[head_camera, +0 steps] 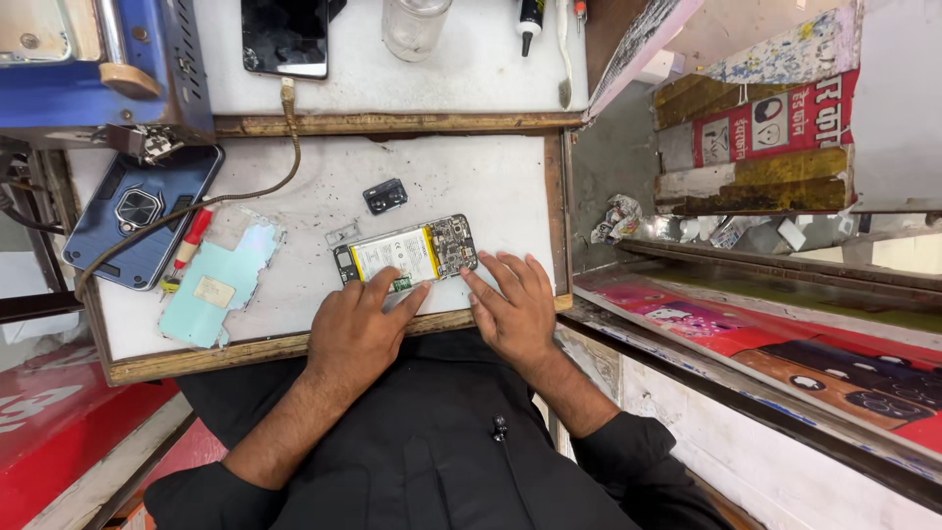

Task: The person assembles a mobile phone by connecting a ribbon cable to the motherboard, placing the battery, and attaching a metal frame. The person handles the motherboard, battery, and frame components on a workbench.

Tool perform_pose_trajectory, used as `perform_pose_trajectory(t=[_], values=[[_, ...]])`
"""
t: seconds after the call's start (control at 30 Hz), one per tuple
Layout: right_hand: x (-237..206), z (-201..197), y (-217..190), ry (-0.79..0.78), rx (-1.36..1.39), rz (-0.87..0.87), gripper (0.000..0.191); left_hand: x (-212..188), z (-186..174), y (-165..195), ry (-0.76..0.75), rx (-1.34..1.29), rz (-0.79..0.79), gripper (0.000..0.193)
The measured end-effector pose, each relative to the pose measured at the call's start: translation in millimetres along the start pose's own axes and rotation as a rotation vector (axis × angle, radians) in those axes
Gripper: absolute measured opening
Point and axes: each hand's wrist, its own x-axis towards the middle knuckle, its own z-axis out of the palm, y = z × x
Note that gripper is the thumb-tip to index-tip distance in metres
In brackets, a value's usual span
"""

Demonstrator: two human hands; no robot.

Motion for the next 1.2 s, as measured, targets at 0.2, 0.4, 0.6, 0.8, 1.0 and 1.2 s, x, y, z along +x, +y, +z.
perform_pose_trajectory(t=[0.2,0.4,0.6,0.8,1.0,1.2], values=[[5,-2,4,0.051,0.017,-0.003,0.038,7,-4,0,0.110,-0.059,-0.016,0.043],[11,3,19,0.073,-0.011,0.016,0.038,18,13,1,0.140,-0.051,-0.021,0.038],[15,-1,43,0.021,0.033,-0.017,0.039,33,32,6,0.151,-0.046,-0.058,0.034],[18,-3,57,-0.009,0.119,-0.024,0.046,41,44,6,0.211,-0.062,-0.093,0.034],[15,4,69,-0.030,0.130,-0.019,0.052,42,60,8,0.224,-0.064,-0.121,0.028],[7,0,67,-0.008,0.105,-0.005,0.050,40,55,20,0.258,-0.063,-0.106,0.025]])
